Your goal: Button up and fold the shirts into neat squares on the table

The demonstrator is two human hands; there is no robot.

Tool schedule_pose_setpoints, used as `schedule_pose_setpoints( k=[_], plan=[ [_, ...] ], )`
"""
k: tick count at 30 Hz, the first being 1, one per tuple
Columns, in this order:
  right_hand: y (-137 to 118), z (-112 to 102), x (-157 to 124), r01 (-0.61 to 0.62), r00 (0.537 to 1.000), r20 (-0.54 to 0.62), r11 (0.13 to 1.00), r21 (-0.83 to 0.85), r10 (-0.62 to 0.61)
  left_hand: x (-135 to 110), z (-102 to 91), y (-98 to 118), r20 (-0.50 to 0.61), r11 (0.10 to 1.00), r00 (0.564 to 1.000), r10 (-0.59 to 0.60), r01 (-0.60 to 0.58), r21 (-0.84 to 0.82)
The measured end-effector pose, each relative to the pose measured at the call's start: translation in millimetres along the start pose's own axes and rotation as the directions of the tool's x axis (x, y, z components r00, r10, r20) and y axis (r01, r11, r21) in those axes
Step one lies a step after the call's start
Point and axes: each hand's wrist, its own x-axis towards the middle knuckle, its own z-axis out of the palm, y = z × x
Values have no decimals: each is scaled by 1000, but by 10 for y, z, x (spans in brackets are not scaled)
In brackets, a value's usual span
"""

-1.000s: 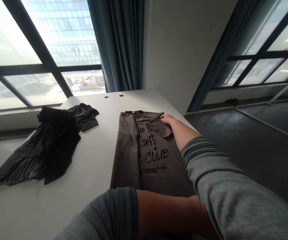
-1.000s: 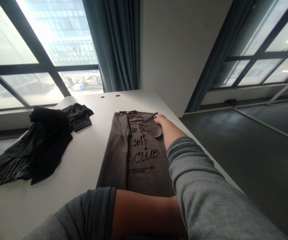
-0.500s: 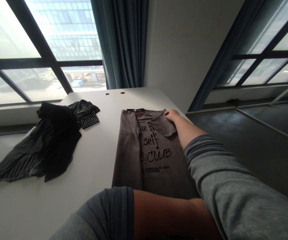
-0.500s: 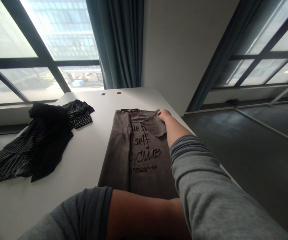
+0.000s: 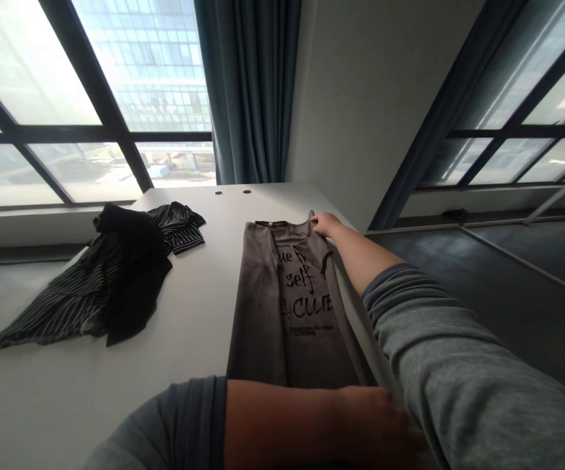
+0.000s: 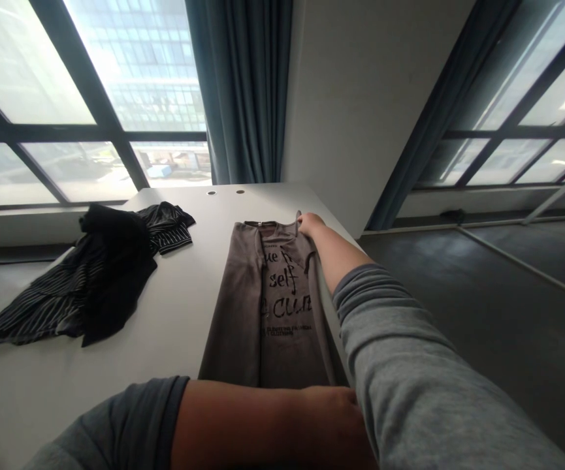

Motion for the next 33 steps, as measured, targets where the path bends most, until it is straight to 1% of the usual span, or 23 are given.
schedule_pose_setpoints(
  k=[2, 3, 5, 7, 11, 14, 18, 22, 26, 33],
  plan=[
    [-131, -7, -11, 36, 999, 4, 999, -14, -36, -72, 52, 26, -90, 991, 991, 99, -107, -86],
    [-199, -3, -16, 55, 998, 7, 998, -20, -54, -116, 49, 35, -116, 985, 985, 126, -138, -105],
    [-335, 14, -21, 87, 996, 11, 996, -29, -87, -224, -12, 48, -135, 986, 986, 98, -114, -119],
    [-467, 43, -22, 112, 994, 13, 993, -36, -111, -344, -112, 54, -133, 990, 989, 69, -85, -117],
    [-709, 160, -39, 153, 988, 24, 987, -41, -152, -546, -261, 67, -90, 992, 995, 33, -44, -120],
    [-874, 323, -78, 177, 984, 46, 983, -39, -175, -647, -269, 92, -57, 991, 998, 36, -43, -127],
    [-1059, 593, -133, 199, 977, 80, 980, -30, -196, -788, -262, 139, -54, 992, 999, 3, -10, -127],
    [-1172, 795, -153, 198, 974, 111, 980, -20, -195, -949, -324, 166, -69, 994, 998, -14, 6, -113],
    [-1207, 929, -176, 148, 980, 134, 989, -5, -146, -1086, -367, 174, -77, 995, 996, -40, 33, -90],
    [-1220, 1203, -283, 63, 984, 164, 998, 32, -67, -1316, -335, 187, -50, 991, 998, -42, 35, -132]
  ],
)
